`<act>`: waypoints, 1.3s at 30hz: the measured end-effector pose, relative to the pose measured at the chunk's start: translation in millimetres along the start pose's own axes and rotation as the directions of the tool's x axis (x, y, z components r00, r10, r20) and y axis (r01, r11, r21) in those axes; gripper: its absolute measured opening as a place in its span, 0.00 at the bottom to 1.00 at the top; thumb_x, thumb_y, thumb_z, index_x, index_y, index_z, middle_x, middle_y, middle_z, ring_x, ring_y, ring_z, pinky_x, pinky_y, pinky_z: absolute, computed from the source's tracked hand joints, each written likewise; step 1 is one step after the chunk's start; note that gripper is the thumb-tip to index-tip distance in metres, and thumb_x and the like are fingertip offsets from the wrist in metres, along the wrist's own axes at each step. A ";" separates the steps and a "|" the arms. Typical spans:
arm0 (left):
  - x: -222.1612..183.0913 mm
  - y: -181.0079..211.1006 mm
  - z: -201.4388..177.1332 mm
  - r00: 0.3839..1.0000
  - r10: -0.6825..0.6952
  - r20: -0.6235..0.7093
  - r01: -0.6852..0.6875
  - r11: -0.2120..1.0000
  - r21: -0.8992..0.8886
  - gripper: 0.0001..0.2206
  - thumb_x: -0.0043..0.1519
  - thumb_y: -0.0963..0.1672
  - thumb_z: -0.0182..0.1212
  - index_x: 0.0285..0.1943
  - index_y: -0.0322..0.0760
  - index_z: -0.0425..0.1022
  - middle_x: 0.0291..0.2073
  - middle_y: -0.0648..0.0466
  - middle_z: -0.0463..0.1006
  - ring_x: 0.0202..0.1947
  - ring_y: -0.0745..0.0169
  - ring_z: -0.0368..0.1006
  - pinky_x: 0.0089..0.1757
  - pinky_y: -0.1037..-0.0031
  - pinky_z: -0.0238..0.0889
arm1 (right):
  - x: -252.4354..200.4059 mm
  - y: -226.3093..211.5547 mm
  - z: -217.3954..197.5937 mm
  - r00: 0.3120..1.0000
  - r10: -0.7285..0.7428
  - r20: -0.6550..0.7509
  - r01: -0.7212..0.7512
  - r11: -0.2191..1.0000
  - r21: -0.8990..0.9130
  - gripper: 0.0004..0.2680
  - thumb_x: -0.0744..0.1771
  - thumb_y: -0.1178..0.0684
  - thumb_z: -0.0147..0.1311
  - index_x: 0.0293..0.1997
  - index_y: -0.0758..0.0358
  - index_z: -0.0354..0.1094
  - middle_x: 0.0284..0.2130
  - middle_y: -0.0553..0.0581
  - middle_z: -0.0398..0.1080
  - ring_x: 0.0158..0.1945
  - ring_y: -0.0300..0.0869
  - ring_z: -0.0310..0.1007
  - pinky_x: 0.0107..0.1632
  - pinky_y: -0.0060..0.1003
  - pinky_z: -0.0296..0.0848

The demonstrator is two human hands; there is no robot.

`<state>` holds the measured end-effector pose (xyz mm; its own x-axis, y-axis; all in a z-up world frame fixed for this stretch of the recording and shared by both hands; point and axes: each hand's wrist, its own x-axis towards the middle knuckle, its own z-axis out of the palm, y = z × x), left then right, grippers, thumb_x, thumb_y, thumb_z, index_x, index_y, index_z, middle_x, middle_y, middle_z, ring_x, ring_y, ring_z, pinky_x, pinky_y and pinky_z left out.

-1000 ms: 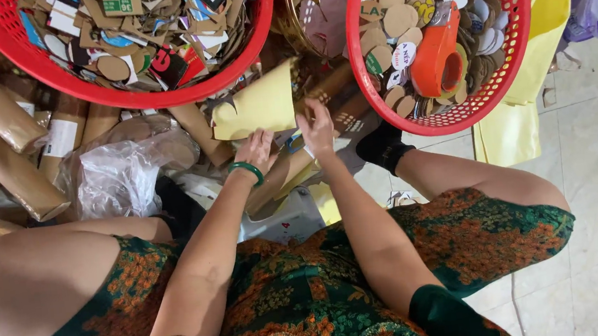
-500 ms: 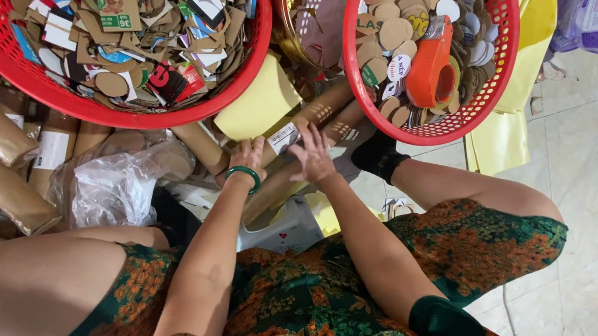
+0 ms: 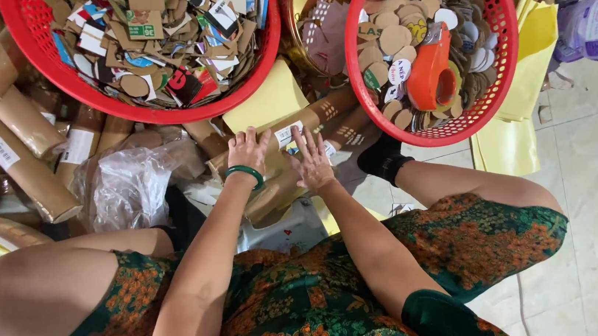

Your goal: The recorder sorts various shapes and types of cardboard pieces into separate red plastic baskets.

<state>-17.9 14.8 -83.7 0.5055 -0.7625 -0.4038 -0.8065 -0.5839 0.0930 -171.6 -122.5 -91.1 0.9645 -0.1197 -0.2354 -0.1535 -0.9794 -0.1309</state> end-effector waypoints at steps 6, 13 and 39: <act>-3.1 -12.1 -8.6 0.997 -0.031 -0.077 0.034 0.999 0.037 0.35 0.56 0.44 0.61 0.77 0.54 0.57 0.65 0.45 0.60 0.62 0.43 0.61 0.56 0.56 0.56 | -9.1 -6.9 27.2 0.984 -0.171 -0.046 0.159 0.970 -0.184 0.24 0.61 0.49 0.62 0.66 0.44 0.64 0.78 0.63 0.34 0.78 0.61 0.38 0.74 0.65 0.42; -22.3 -13.9 -35.1 0.996 -0.082 -0.046 0.085 0.995 0.048 0.35 0.56 0.44 0.61 0.77 0.55 0.56 0.64 0.47 0.60 0.61 0.45 0.61 0.54 0.58 0.57 | 9.1 12.7 80.5 0.979 -0.201 0.026 0.202 0.955 -0.217 0.12 0.69 0.50 0.49 0.58 0.50 0.67 0.75 0.59 0.44 0.78 0.61 0.40 0.75 0.70 0.40; -244.1 -52.4 -363.4 0.418 -0.213 -0.883 0.161 0.974 -0.159 0.34 0.53 0.38 0.76 0.71 0.46 0.68 0.55 0.49 0.69 0.60 0.45 0.67 0.61 0.53 0.59 | 33.5 -111.2 -246.5 0.585 -0.091 -0.806 0.437 0.873 0.218 0.22 0.60 0.56 0.66 0.61 0.65 0.68 0.56 0.61 0.70 0.62 0.54 0.67 0.65 0.52 0.65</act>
<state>12.4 130.3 340.8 0.6544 -0.4404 0.6146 -0.6553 -0.7359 0.1705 -69.3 -57.7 153.0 0.7518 -0.1113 0.6500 0.2406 -0.8714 -0.4275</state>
